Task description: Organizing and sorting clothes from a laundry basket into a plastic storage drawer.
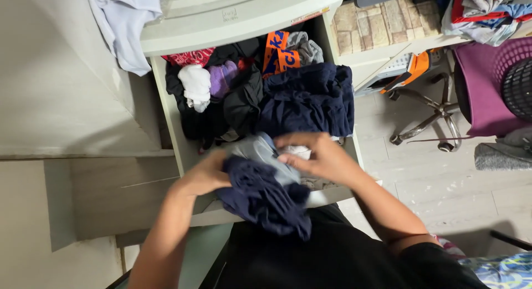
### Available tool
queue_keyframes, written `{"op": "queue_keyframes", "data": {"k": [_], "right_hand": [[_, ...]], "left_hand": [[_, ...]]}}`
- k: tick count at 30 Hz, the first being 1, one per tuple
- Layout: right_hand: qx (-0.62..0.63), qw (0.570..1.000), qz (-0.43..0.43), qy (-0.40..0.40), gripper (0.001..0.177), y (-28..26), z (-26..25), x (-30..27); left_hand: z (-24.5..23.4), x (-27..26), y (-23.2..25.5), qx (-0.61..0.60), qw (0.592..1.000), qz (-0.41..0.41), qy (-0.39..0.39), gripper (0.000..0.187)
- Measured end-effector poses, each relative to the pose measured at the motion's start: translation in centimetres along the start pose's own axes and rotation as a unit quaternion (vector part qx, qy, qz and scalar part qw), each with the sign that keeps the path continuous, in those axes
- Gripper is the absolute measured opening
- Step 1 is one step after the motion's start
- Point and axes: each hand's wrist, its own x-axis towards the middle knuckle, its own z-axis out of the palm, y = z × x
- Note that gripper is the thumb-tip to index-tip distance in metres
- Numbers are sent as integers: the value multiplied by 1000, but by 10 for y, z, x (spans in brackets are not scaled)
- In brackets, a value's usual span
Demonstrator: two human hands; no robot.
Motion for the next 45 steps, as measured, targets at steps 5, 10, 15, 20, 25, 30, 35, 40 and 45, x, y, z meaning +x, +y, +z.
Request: {"op": "queue_keyframes", "data": {"k": [5, 10, 15, 20, 25, 30, 35, 40, 45], "right_hand": [[-247, 916, -242, 206, 78, 32, -5, 12], [-480, 840, -162, 195, 81, 89, 5, 35], [-300, 930, -151, 150, 76, 77, -28, 40], [-199, 970, -64, 122, 68, 55, -75, 41], [178, 953, -2, 247, 49, 108, -123, 6], [316, 864, 12, 393, 30, 159, -157, -83], [472, 760, 20, 447, 23, 307, -115, -155], [601, 655, 172, 425, 42, 402, -29, -178], [616, 632, 172, 438, 42, 390, 2, -183]], "left_hand": [[-47, -46, -6, 23, 965, 30, 260, 52], [-49, -59, 8, -72, 928, 150, 335, 52], [-51, -63, 2, -99, 914, 152, 362, 43], [-42, -63, 18, -124, 880, 161, 429, 46], [-33, -58, 48, -180, 852, 223, 439, 55], [-24, -32, 50, -124, 791, 353, 485, 57], [-1, 34, 45, 153, 632, 480, 589, 80], [-8, 186, -4, 509, 630, 394, 435, 49], [6, 252, 4, 662, 659, 263, 241, 40]]}}
